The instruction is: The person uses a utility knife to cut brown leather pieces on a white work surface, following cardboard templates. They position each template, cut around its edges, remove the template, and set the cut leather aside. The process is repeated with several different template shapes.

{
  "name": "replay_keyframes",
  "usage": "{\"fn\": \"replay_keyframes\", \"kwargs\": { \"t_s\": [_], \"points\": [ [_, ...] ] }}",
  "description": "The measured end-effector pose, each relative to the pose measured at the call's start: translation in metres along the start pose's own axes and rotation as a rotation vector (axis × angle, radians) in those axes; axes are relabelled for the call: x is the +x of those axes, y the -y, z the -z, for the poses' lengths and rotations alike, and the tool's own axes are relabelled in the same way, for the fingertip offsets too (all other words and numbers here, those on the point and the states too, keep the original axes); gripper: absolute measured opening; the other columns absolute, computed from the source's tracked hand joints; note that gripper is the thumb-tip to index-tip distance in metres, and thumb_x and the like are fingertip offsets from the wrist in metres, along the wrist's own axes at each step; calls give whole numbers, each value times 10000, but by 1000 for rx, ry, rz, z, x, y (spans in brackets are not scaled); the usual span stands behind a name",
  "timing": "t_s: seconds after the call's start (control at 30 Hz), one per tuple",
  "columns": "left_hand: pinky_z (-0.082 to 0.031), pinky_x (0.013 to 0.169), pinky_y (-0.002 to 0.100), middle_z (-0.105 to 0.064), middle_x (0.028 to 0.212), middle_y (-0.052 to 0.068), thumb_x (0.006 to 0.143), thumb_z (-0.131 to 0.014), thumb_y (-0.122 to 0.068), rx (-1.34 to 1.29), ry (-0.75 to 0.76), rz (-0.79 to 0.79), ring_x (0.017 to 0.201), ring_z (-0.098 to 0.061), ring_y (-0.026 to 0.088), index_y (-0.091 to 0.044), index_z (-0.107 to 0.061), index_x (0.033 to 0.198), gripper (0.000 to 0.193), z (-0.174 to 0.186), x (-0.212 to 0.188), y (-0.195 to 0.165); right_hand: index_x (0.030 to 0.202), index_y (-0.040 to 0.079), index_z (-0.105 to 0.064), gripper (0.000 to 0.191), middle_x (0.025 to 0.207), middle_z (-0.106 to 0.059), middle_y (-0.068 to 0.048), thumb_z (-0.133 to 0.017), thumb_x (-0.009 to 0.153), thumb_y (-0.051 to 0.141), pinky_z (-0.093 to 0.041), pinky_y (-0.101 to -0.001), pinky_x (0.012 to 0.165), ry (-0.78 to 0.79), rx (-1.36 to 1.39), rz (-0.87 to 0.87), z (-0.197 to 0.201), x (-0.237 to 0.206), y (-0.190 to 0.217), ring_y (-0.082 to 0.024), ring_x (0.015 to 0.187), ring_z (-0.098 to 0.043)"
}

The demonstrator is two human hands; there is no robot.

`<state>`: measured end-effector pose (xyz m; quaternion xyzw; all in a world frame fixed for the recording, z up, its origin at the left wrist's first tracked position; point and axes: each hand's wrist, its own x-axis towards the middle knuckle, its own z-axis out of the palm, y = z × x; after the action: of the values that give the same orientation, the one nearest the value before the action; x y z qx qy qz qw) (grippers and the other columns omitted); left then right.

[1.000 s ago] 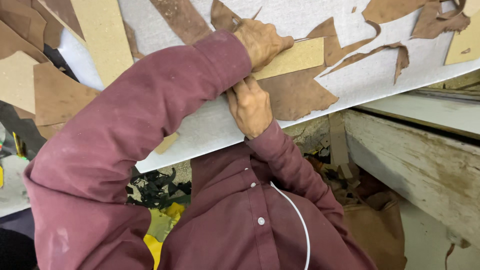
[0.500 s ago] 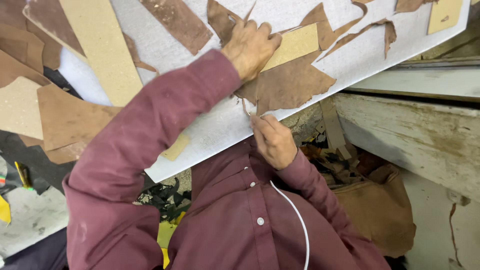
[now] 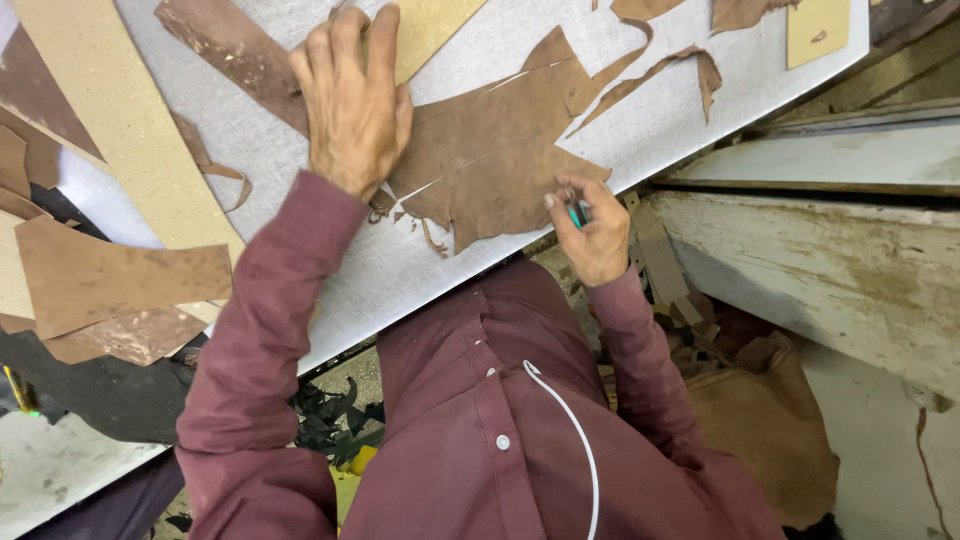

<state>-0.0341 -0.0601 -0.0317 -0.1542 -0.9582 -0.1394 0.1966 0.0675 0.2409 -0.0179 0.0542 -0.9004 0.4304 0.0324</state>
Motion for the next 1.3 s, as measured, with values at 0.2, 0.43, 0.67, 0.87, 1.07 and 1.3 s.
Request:
{"fn": "replay_keyframes", "kwargs": {
  "t_s": [0.2, 0.43, 0.67, 0.87, 1.07, 1.3],
  "points": [
    [-216, 1229, 627, -325, 1573, 309, 910, -776, -575, -44, 163, 210, 1481, -278, 480, 69, -356, 1551, 1002, 5, -63, -103, 1323, 12, -640, 349, 1259, -662, -188, -731, 1000, 109, -599, -366, 737, 215, -68, 464, -3, 104, 9, -280, 934, -700],
    [-144, 1281, 565, -257, 1653, 258, 888, -658, -732, -6, 175, 476, 1553, -186, 423, 63, -298, 1581, 1114, -4, -85, -142, 1061, -19, -705, 372, 1014, -670, -180, -850, 891, 278, -561, -459, 735, 585, -253, 426, -22, 155, 15, -340, 819, -689],
    [-120, 1291, 534, -220, 1657, 267, 880, -588, -767, 3, 177, 505, 1566, -150, 395, 81, -270, 1580, 1144, -9, -91, -132, 1032, -14, -729, 188, 936, -718, -147, -833, 1053, 141, -557, -358, 694, 306, -387, 648, 36, 238, -15, -212, 761, -676],
    [-138, 1312, 548, -189, 1668, 254, 882, -641, -692, -179, 76, 470, 1577, -147, 408, 34, -253, 1595, 1089, 29, -80, -129, 1158, -343, -477, 405, 813, -730, -234, -713, 946, -91, -508, -346, 473, 283, -114, 1133, 62, 223, 10, -253, 559, -610],
    [-432, 1108, 513, -577, 1393, 196, 916, -703, -444, -646, 5, 265, 1284, -542, 340, -33, -478, 1452, 712, 90, -78, -117, 1081, 30, -727, 282, 912, -778, -134, -761, 821, 132, -586, -330, 603, 949, -79, 700, 37, 112, 82, -231, 740, -752],
    [-515, 581, 351, -688, 761, 101, 973, -692, -327, -1039, 127, 472, 613, -665, 222, -22, -667, 1027, 311, 137, -124, -73, 1020, 32, -741, 230, 860, -761, -122, -791, 837, 163, -550, -359, 591, 885, -154, 511, 10, 102, 144, -233, 698, -716]
  ]
}}
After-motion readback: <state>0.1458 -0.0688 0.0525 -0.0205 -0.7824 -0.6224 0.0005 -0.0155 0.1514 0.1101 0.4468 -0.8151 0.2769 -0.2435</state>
